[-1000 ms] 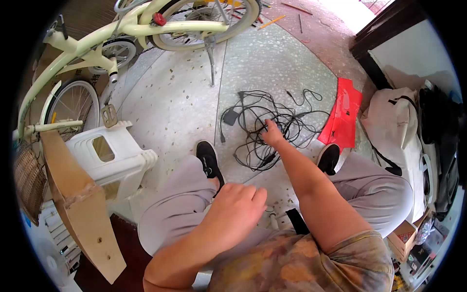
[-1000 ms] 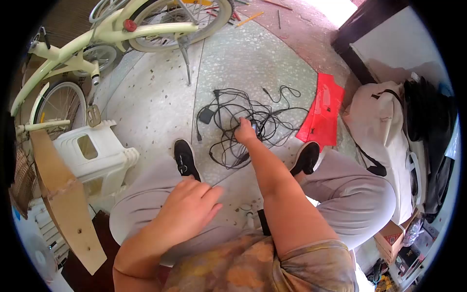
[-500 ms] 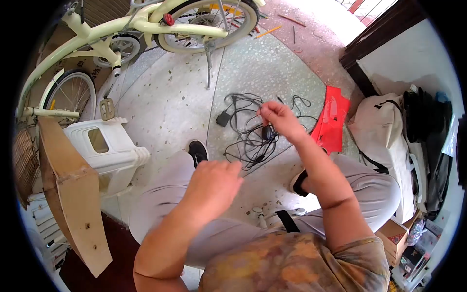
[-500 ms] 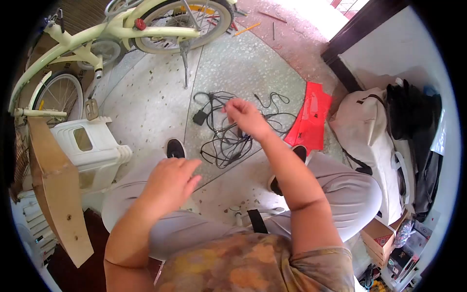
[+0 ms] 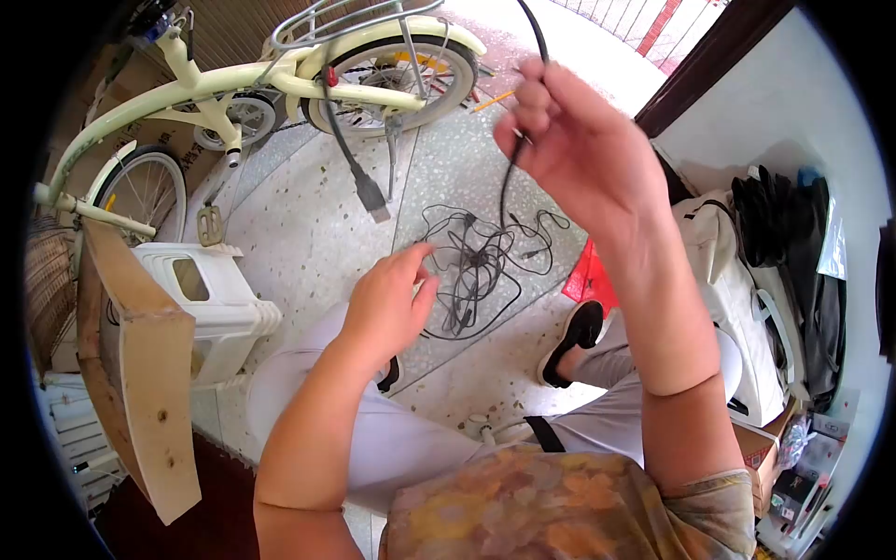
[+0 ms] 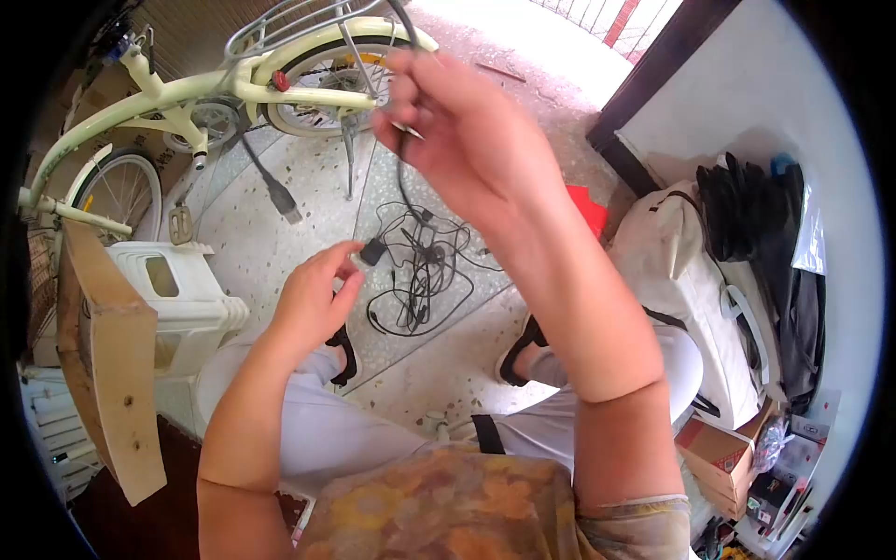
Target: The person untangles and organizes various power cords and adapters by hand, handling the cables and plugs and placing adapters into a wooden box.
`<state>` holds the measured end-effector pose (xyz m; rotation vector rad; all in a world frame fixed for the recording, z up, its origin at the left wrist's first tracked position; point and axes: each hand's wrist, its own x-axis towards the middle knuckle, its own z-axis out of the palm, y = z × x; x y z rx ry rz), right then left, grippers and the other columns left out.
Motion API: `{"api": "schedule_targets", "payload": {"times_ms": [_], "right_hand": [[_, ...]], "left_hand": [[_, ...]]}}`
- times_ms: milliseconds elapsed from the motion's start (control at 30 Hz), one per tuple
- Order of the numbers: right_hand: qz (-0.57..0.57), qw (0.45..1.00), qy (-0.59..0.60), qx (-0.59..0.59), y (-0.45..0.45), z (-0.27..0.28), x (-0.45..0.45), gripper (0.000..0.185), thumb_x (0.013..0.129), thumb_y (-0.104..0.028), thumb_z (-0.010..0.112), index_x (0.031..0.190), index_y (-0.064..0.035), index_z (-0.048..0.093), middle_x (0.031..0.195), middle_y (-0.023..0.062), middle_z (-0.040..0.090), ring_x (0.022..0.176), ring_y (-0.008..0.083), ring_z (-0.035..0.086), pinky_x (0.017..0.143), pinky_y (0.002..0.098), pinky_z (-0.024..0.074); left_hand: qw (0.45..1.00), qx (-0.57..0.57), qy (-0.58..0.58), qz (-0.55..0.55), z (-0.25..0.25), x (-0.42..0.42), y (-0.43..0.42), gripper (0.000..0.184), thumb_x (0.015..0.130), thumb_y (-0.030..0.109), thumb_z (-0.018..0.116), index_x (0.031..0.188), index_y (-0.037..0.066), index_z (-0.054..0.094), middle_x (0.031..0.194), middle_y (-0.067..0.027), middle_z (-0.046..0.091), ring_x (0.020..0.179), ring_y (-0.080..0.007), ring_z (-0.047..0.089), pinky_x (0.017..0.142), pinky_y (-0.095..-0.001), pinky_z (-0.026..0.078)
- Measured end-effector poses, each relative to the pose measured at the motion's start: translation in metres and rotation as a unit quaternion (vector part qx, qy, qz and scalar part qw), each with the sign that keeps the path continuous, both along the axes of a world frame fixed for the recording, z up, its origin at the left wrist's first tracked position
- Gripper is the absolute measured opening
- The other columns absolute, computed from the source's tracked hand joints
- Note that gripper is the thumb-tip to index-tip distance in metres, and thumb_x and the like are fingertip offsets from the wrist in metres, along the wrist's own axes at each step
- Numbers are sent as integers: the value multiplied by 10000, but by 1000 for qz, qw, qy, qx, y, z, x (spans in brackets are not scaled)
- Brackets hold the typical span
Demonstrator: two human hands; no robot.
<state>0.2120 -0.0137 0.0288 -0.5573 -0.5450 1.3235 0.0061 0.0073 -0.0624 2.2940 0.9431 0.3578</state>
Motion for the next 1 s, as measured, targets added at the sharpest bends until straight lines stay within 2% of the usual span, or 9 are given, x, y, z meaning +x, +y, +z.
{"api": "schedule_targets", "payload": {"times_ms": [100,200,267,433,500,567,767,900,1000], "right_hand": [[40,994,26,98,16,24,-25,195,828,-154,513,924,17,510,751,29,506,713,124,496,852,325,399],[170,963,139,155,11,66,-48,120,825,-164,490,791,-57,448,728,30,438,673,102,408,732,263,395],[73,990,76,95,13,82,-68,123,840,-133,445,750,-52,422,713,21,415,618,97,378,703,229,393],[87,989,18,119,69,59,-78,110,823,-102,473,782,-6,510,717,45,494,634,121,470,657,245,421],[47,996,-25,78,76,39,-75,151,800,-102,512,692,-1,541,637,40,503,590,138,483,636,290,453],[20,973,-230,-19,61,15,-58,266,822,-176,524,984,34,505,883,83,560,820,157,541,862,316,400],[88,955,-225,-170,21,-128,-16,254,822,-192,514,943,23,574,877,96,595,813,164,569,768,275,456],[75,888,-377,-251,-24,-243,-24,195,766,-142,474,767,-2,611,758,95,614,694,166,582,646,291,453],[2,828,-501,-251,-56,-289,-54,221,796,-167,435,952,-90,572,839,141,607,798,269,580,698,362,441]], "left_hand": [[998,-50,-35,17,9,12,-5,306,752,101,556,1047,44,498,708,-80,555,651,-206,543,603,-304,426],[993,-112,-37,16,14,17,-4,333,770,133,567,1084,59,482,626,-63,511,593,-162,495,561,-278,404],[990,-134,-47,5,14,20,-2,321,777,142,572,1075,58,489,604,-59,499,564,-142,474,542,-259,394],[991,-68,-111,15,22,18,-1,219,860,128,435,748,-10,564,660,-44,517,533,-104,453,515,-225,368],[977,-117,-169,64,19,16,3,247,861,146,434,733,-30,553,683,-42,520,540,-102,451,513,-225,363],[978,-115,-162,66,17,12,7,252,869,158,420,745,-20,548,658,-32,511,536,-89,439,505,-217,358],[961,-139,-220,93,31,5,13,252,896,202,379,789,32,531,611,9,466,543,-57,410,497,-194,353],[946,-143,-268,116,31,2,19,260,898,230,382,801,31,517,614,1,452,551,-61,406,515,-187,339],[943,-136,-273,132,35,-2,22,294,904,262,368,814,19,507,615,-10,449,561,-76,415,546,-197,350]]}}
